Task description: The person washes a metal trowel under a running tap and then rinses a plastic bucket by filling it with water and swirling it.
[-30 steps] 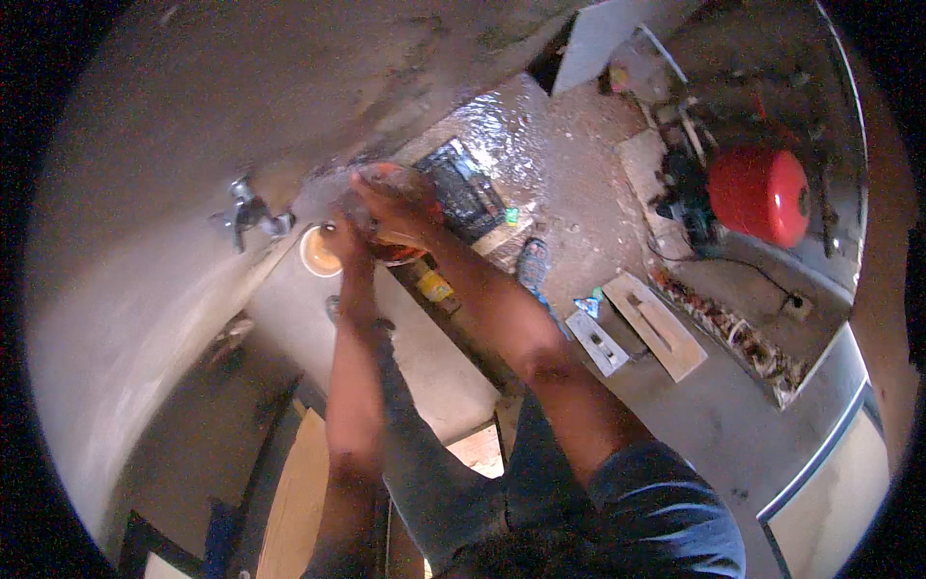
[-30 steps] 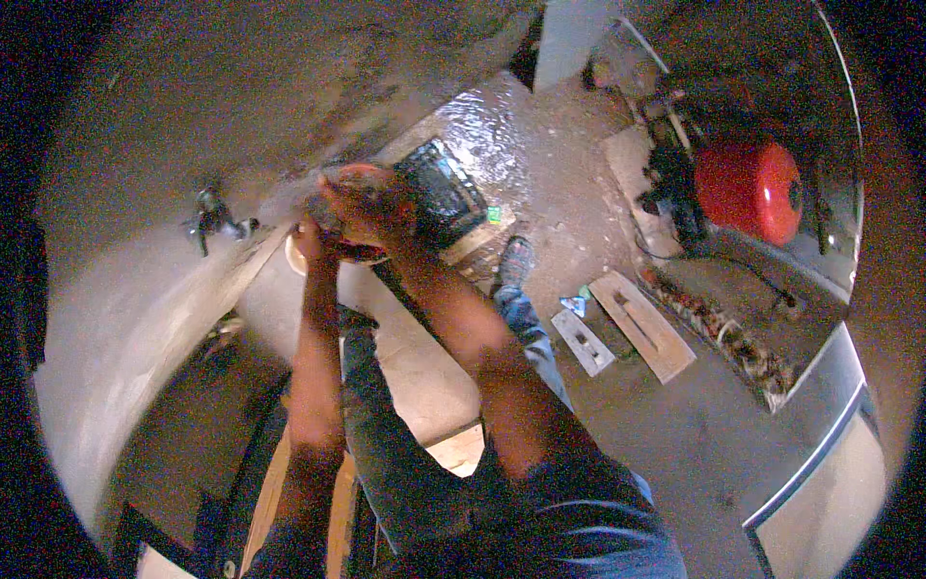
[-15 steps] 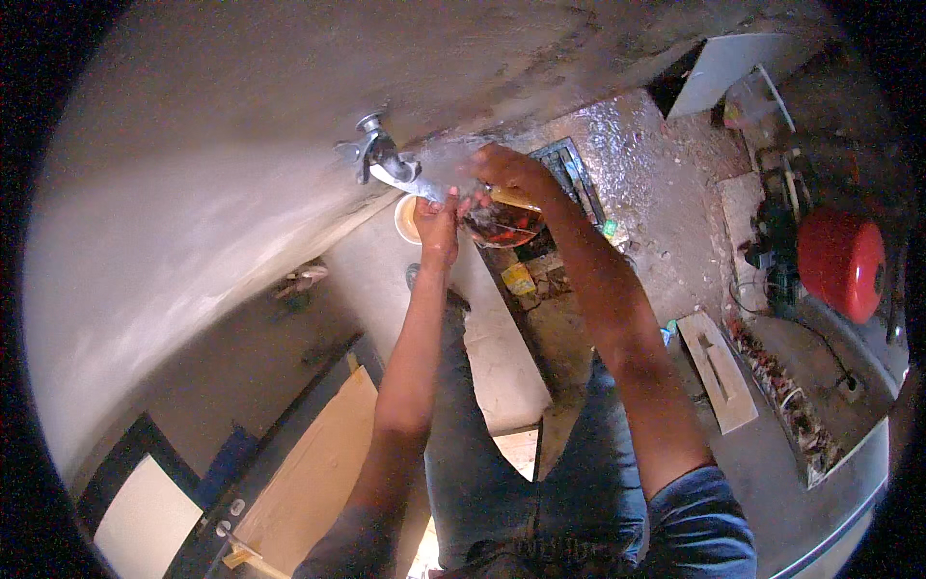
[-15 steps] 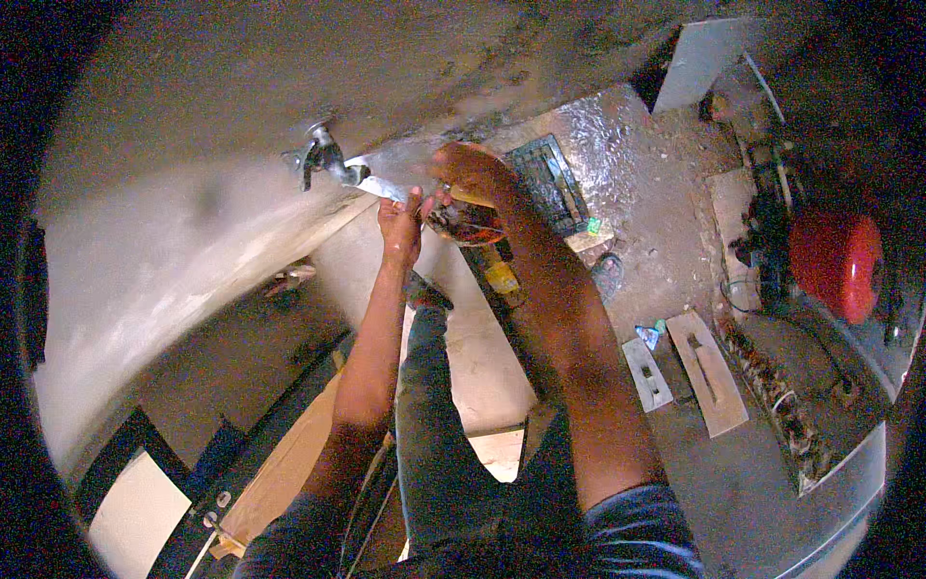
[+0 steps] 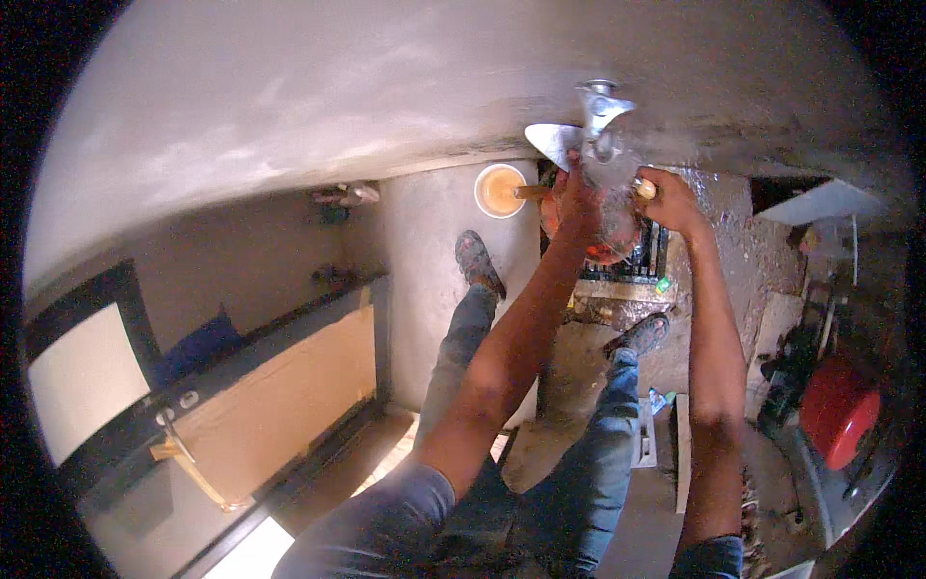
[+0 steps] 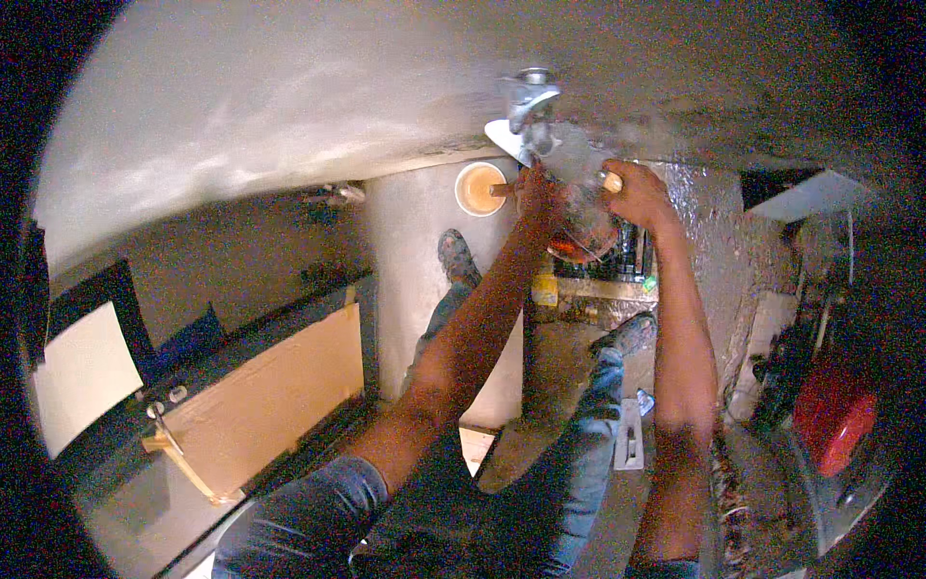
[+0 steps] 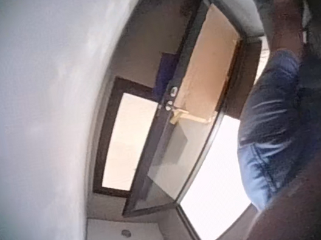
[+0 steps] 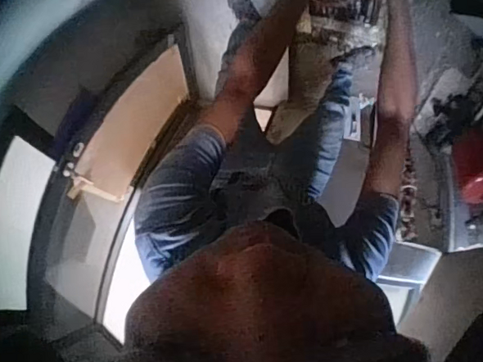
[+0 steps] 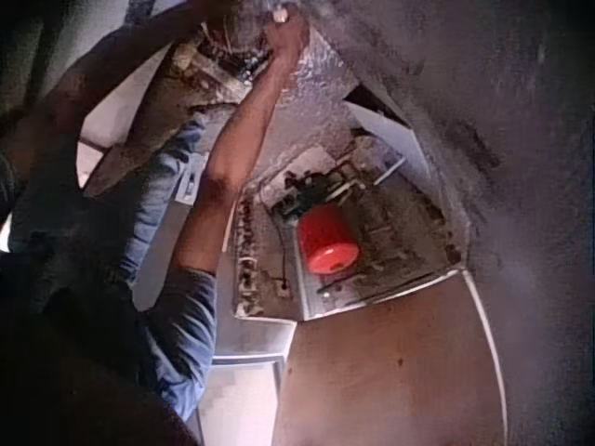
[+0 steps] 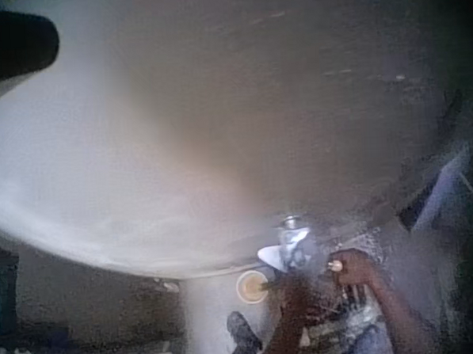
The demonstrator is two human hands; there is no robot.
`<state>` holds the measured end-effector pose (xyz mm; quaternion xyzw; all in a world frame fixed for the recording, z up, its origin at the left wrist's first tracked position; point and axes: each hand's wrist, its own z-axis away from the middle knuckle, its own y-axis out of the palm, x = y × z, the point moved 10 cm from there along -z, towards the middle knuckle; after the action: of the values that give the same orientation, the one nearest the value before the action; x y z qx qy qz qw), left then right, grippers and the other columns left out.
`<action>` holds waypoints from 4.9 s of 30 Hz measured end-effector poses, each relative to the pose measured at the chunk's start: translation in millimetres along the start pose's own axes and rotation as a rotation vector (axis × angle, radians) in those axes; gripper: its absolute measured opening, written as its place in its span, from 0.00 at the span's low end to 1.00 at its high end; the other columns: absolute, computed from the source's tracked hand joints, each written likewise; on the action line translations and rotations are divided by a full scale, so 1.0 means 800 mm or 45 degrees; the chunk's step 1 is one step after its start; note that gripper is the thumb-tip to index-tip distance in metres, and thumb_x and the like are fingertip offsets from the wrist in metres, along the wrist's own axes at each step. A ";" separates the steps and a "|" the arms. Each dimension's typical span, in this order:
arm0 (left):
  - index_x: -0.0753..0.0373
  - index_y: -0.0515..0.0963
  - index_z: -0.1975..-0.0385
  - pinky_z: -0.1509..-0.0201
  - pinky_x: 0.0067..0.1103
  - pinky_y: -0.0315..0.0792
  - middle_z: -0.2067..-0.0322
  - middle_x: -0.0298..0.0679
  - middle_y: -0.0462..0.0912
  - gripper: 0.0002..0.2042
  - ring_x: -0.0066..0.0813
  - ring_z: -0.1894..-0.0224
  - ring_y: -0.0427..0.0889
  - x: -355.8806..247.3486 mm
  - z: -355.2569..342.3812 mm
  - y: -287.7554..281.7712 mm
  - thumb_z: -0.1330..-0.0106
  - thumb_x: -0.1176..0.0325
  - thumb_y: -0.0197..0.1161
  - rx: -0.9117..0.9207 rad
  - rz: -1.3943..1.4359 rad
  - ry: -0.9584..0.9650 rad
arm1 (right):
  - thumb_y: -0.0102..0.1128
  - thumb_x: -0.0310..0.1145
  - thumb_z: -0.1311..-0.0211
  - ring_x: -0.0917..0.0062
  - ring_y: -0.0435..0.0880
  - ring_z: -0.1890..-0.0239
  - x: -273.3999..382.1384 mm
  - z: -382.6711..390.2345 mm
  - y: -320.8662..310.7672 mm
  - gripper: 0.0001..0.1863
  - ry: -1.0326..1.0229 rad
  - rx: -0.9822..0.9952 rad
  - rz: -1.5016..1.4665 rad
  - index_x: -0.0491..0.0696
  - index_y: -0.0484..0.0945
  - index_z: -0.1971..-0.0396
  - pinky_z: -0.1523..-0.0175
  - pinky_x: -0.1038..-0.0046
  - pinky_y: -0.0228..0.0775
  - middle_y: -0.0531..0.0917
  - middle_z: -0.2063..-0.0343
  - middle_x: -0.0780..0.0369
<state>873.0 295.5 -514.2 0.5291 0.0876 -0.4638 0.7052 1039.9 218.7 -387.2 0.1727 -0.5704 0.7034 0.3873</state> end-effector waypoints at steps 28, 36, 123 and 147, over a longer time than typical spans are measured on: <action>0.65 0.67 0.59 0.67 0.29 0.78 0.70 0.45 0.76 0.14 0.36 0.70 0.78 -0.277 0.081 -0.402 0.32 0.59 0.49 -0.659 -0.017 -0.674 | 0.61 0.39 0.48 0.64 0.81 0.64 0.033 0.015 0.219 0.22 0.248 -0.063 -0.279 0.42 0.73 0.56 0.58 0.64 0.72 0.81 0.71 0.54; 0.72 0.68 0.57 0.70 0.27 0.79 0.67 0.49 0.78 0.14 0.38 0.74 0.80 -0.207 0.065 -0.470 0.31 0.65 0.48 -0.542 -0.374 -0.824 | 0.61 0.42 0.51 0.53 0.80 0.67 -0.009 0.040 0.238 0.27 0.422 -0.198 -0.125 0.43 0.70 0.52 0.60 0.57 0.72 0.80 0.72 0.49; 0.63 0.67 0.52 0.77 0.20 0.71 0.75 0.38 0.73 0.20 0.22 0.77 0.73 -0.079 0.088 0.075 0.33 0.53 0.49 0.835 -2.075 -0.840 | 0.48 0.51 0.36 0.80 0.71 0.81 0.002 0.182 0.100 0.17 0.708 -0.818 -1.769 0.51 0.69 0.67 0.78 0.76 0.63 0.71 0.82 0.67; 0.67 0.67 0.64 0.83 0.24 0.67 0.86 0.39 0.72 0.20 0.26 0.88 0.70 0.061 0.155 0.165 0.28 0.53 0.38 0.650 -2.059 -0.284 | 0.45 0.41 0.34 0.52 0.78 0.71 -0.048 0.239 0.079 0.19 0.734 -0.903 -0.872 0.39 0.69 0.56 0.66 0.55 0.70 0.77 0.71 0.47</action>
<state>953.1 166.9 -403.9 0.3979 0.2611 -0.8792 0.0211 979.7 23.0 -400.2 0.0082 -0.5542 0.3219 0.7676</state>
